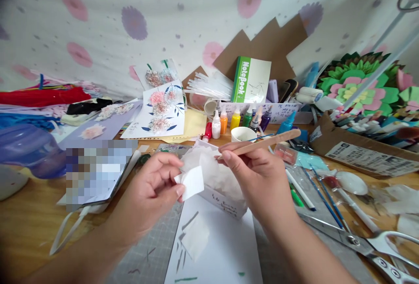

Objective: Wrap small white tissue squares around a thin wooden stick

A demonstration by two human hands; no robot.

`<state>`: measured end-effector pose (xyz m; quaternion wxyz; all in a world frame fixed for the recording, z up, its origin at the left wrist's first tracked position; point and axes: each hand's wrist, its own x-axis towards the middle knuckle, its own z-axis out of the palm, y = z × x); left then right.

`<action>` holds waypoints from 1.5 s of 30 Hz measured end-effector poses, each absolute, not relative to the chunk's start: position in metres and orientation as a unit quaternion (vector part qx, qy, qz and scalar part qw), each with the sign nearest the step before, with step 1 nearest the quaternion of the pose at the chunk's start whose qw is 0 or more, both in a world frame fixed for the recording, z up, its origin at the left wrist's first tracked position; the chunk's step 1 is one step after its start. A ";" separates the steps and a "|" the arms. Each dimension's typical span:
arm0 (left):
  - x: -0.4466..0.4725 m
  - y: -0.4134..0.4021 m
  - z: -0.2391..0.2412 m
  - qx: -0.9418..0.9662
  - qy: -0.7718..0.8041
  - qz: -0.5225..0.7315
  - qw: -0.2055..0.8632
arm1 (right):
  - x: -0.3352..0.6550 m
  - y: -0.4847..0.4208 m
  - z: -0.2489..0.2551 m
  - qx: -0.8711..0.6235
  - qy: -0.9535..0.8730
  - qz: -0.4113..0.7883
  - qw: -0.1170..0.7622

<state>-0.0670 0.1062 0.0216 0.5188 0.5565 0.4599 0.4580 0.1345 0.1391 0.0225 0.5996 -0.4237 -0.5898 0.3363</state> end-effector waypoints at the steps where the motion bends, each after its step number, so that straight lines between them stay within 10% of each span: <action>1: -0.068 0.106 0.021 0.557 0.458 0.457 0.522 | 0.137 0.142 0.022 -0.438 -0.592 0.322 0.595; 11: -0.066 0.108 0.027 0.535 0.461 0.462 0.536 | 0.140 0.142 0.037 -0.472 -0.713 0.067 0.514; 20: -0.066 0.107 0.024 0.527 0.419 0.472 0.569 | 0.114 0.108 0.047 -0.317 -0.753 0.270 0.510; 45: -0.071 0.108 0.023 0.555 0.409 0.475 0.547 | 0.113 0.117 0.040 -0.329 -0.676 0.360 0.552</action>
